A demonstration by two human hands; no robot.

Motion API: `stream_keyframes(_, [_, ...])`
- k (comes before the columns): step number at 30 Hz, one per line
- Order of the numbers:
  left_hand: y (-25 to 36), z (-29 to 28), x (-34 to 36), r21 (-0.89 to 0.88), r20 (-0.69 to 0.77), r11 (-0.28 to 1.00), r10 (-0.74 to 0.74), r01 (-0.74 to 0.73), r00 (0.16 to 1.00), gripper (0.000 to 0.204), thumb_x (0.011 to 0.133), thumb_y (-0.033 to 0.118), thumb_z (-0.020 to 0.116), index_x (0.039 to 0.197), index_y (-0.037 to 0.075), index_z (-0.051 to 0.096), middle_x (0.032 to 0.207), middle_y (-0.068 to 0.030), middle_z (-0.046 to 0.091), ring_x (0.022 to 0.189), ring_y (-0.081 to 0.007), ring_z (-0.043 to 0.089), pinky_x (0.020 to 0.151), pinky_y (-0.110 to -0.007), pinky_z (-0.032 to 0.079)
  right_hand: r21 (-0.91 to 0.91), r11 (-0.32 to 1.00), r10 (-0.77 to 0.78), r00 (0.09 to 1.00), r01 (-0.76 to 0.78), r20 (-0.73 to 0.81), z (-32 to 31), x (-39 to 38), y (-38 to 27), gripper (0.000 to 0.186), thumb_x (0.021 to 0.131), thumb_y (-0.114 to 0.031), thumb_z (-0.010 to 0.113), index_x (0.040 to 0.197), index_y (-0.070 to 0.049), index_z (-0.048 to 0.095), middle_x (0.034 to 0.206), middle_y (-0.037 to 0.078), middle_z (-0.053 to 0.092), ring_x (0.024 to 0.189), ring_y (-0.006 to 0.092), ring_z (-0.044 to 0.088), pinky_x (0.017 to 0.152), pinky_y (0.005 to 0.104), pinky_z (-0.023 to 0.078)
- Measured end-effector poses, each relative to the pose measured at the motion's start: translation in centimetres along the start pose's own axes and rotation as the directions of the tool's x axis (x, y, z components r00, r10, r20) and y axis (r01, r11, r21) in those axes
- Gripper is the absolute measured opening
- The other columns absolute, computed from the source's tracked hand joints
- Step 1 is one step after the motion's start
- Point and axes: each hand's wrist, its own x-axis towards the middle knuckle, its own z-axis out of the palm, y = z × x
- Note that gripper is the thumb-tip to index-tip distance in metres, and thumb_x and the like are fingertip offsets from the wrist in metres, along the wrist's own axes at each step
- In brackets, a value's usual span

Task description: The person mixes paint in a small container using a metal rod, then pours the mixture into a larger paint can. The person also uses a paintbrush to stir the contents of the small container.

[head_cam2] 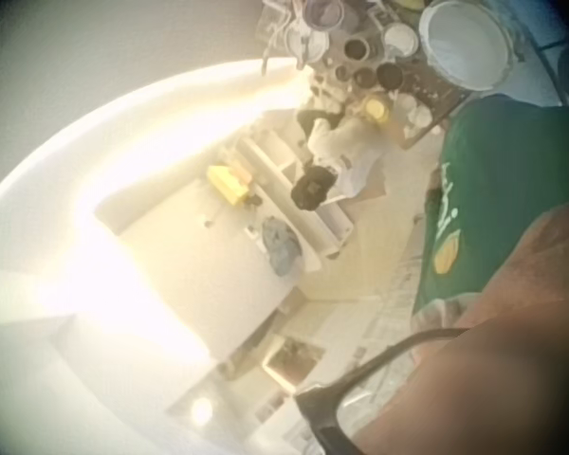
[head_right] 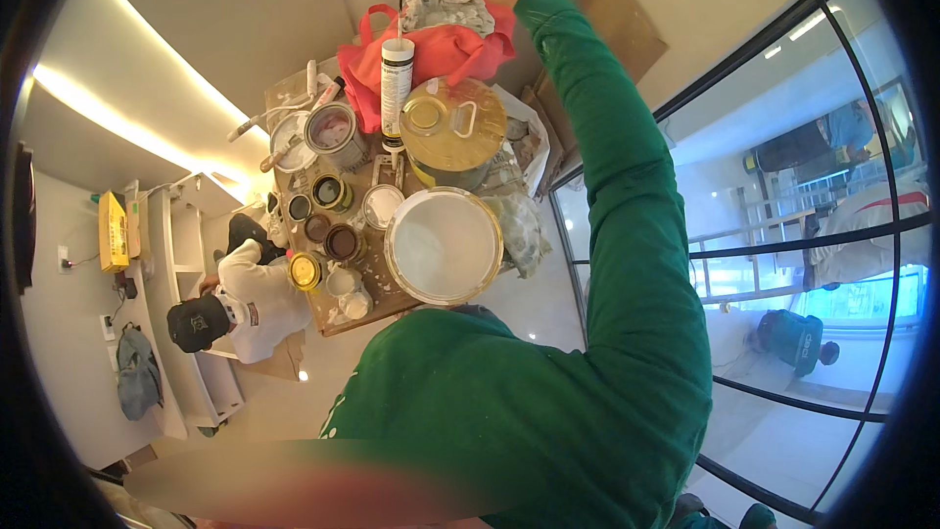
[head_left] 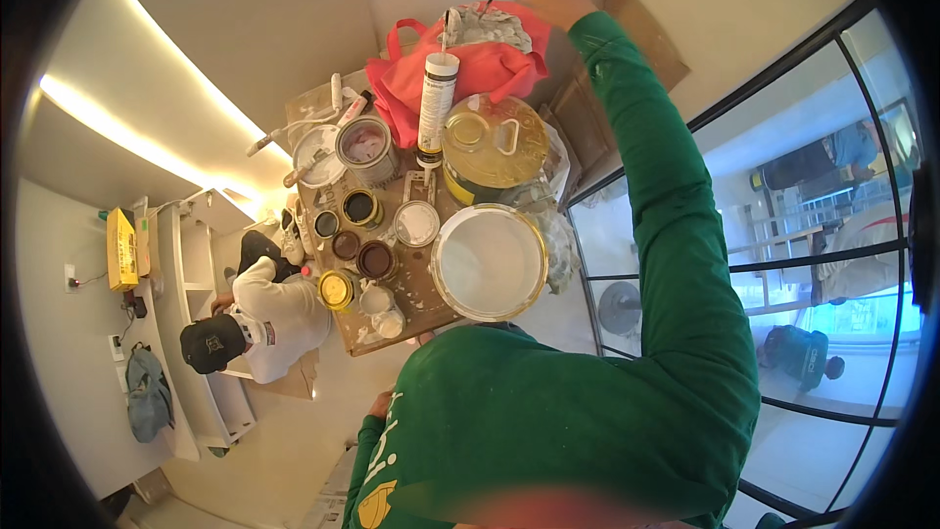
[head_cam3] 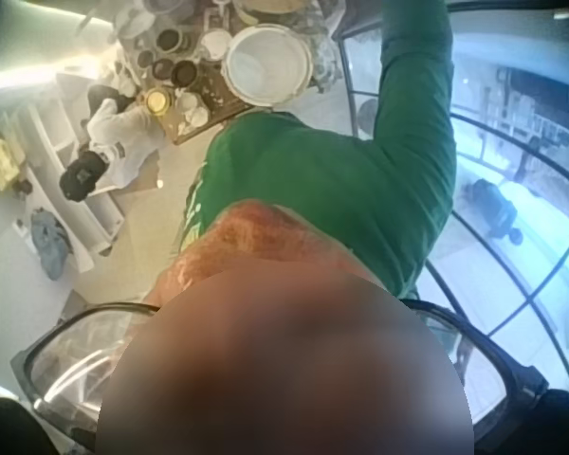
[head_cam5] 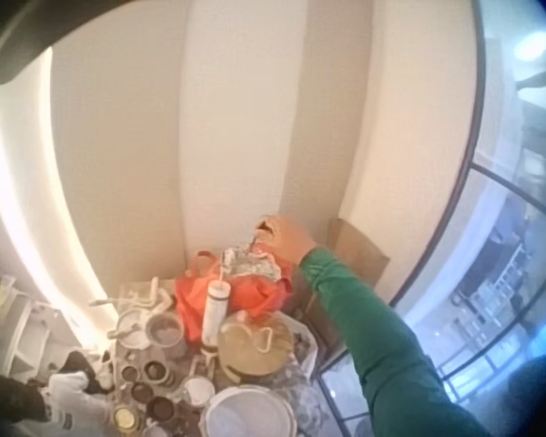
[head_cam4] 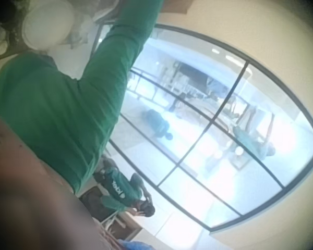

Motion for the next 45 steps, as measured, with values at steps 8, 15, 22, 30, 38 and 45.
stream_keyframes(8, [0.0,0.2,0.7,-0.043,0.065,0.996,-0.077,0.08,0.995,0.051,0.098,0.032,0.068,0.126,-0.012,0.071,0.114,-0.0208,0.077,0.099,-0.0245,0.071,0.089,-0.04,0.056,0.274,0.962,0.033,0.993,-0.001,-0.112,1.1,1.9,4.3,0.041,0.102,-0.042,0.067,0.11,-0.003,0.075,0.094,0.01,0.077,0.088,0.0212,0.071,0.082,0.0375,0.054])
stream_keyframes(15, [-0.9,-0.1,0.8,-0.048,0.045,0.998,-0.025,0.027,0.999,0.055,0.096,0.035,0.069,0.124,-0.012,0.071,0.114,-0.0223,0.077,0.1,-0.027,0.072,0.091,-0.041,0.056,0.074,0.947,0.322,0.928,-0.313,-0.186,3.8,1.8,8.1,0.045,0.098,-0.048,0.068,0.101,-0.004,0.079,0.085,0.009,0.078,0.083,0.0253,0.073,0.08,0.0414,0.056])
stream_keyframes(22, [-1.4,0.0,1.0,0.251,0.055,0.954,0.158,-0.166,0.986,0.054,0.097,0.038,0.067,0.122,-0.009,0.073,0.114,-0.0229,0.077,0.101,-0.0308,0.073,0.092,-0.042,0.056,-0.076,0.935,0.316,0.912,-0.345,-0.26,3.6,1.7,7.6,0.042,0.099,-0.049,0.065,0.103,-0.009,0.079,0.088,0.009,0.078,0.086,0.0316,0.074,0.082,0.0442,0.057])
stream_keyframes(30, [-0.1,-0.1,1.0,0.035,0.024,0.998,-0.047,0.046,0.999,0.043,0.098,0.027,0.068,0.122,-0.009,0.075,0.107,-0.0188,0.078,0.095,-0.0246,0.072,0.089,-0.04,0.056,-0.079,0.942,0.282,0.897,-0.326,-0.341,4.4,2.0,5.9,0.044,0.098,-0.05,0.067,0.107,-0.008,0.078,0.091,0.01,0.078,0.086,0.0313,0.074,0.081,0.0436,0.057])
stream_keyframes(38, [-1.4,0.6,0.9,-0.053,-0.021,0.995,0.083,-0.084,0.996,0.036,0.099,0.021,0.069,0.121,-0.007,0.076,0.105,-0.0155,0.078,0.093,-0.0217,0.071,0.088,-0.037,0.057,-0.098,0.993,0.059,0.997,-0.064,-0.049,3.1,-1.5,1.1,0.034,0.102,-0.04,0.066,0.111,-0.009,0.077,0.096,0.013,0.078,0.091,0.0319,0.074,0.081,0.0408,0.058])
stream_keyframes(45, [-0.8,0.4,0.3,-0.005,-0.082,0.996,0.094,-0.094,0.992,0.039,0.097,0.022,0.07,0.123,-0.007,0.075,0.102,-0.0155,0.079,0.09,-0.0191,0.071,0.085,-0.038,0.058,-0.086,0.996,0.018,0.979,-0.036,-0.201,2.6,-2.0,0.8,0.035,0.101,-0.041,0.066,0.111,-0.009,0.077,0.096,0.014,0.078,0.09,0.0315,0.073,0.081,0.0415,0.057])
